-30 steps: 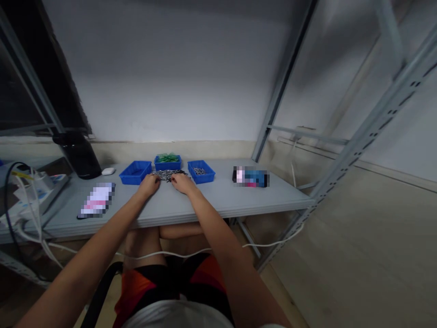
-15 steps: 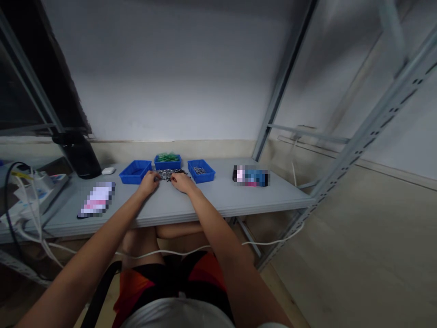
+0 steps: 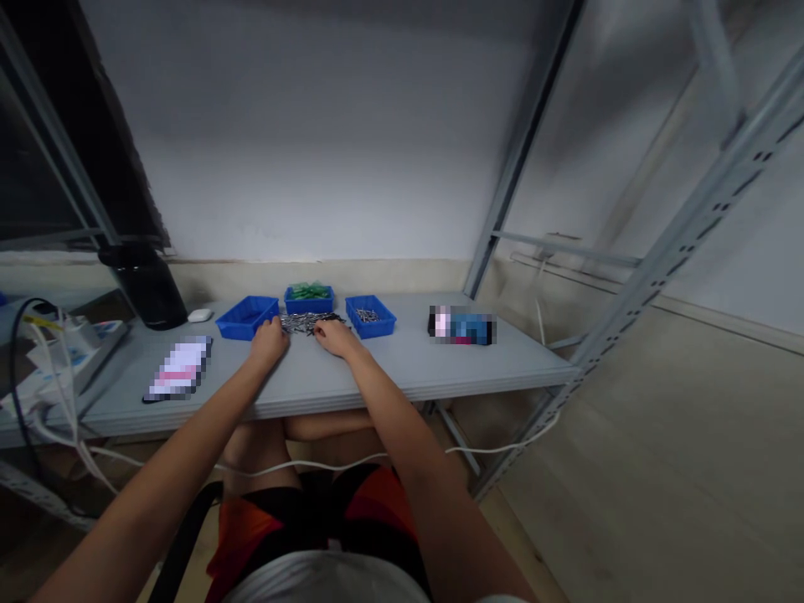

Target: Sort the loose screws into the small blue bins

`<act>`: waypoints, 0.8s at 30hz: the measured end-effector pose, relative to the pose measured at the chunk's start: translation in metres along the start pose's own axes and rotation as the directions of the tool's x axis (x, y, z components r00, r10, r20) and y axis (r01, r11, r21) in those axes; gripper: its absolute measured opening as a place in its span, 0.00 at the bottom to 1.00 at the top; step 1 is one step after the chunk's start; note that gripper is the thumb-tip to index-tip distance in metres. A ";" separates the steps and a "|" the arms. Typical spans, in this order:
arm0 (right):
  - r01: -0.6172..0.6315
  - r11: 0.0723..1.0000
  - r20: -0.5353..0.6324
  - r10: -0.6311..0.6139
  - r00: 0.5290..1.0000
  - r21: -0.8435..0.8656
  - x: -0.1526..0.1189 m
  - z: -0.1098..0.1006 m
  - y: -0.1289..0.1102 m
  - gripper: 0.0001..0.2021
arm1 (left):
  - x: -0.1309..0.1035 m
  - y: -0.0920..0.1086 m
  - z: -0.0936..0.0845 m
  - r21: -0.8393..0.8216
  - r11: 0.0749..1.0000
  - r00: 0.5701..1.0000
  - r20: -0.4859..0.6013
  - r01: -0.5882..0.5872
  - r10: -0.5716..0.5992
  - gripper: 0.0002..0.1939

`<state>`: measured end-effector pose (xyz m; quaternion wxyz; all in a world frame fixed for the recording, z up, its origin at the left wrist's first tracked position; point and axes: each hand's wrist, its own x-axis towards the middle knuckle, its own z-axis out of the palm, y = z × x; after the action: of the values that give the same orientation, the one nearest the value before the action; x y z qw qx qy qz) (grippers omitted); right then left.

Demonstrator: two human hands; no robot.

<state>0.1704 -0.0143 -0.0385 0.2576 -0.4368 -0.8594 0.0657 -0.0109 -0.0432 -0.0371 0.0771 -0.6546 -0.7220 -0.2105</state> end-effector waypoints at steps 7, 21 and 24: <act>-0.021 1.000 0.020 0.021 1.000 -0.009 0.001 0.000 0.001 0.09 | -0.001 0.001 -0.004 0.031 0.999 0.998 0.040 0.038 -0.039 0.18; 0.004 0.998 -0.058 0.000 0.998 0.057 0.004 0.004 0.004 0.10 | -0.001 0.003 -0.007 -0.045 0.991 0.992 -0.043 -0.124 0.122 0.21; -0.026 0.996 -0.085 0.034 0.996 0.085 0.004 0.004 0.005 0.13 | 0.003 0.002 -0.001 -0.131 0.962 0.971 -0.049 -0.238 0.233 0.23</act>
<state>0.1696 -0.0077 -0.0422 0.3113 -0.4409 -0.8373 0.0866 -0.0098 -0.0403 -0.0345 0.0687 -0.7360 -0.6216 -0.2593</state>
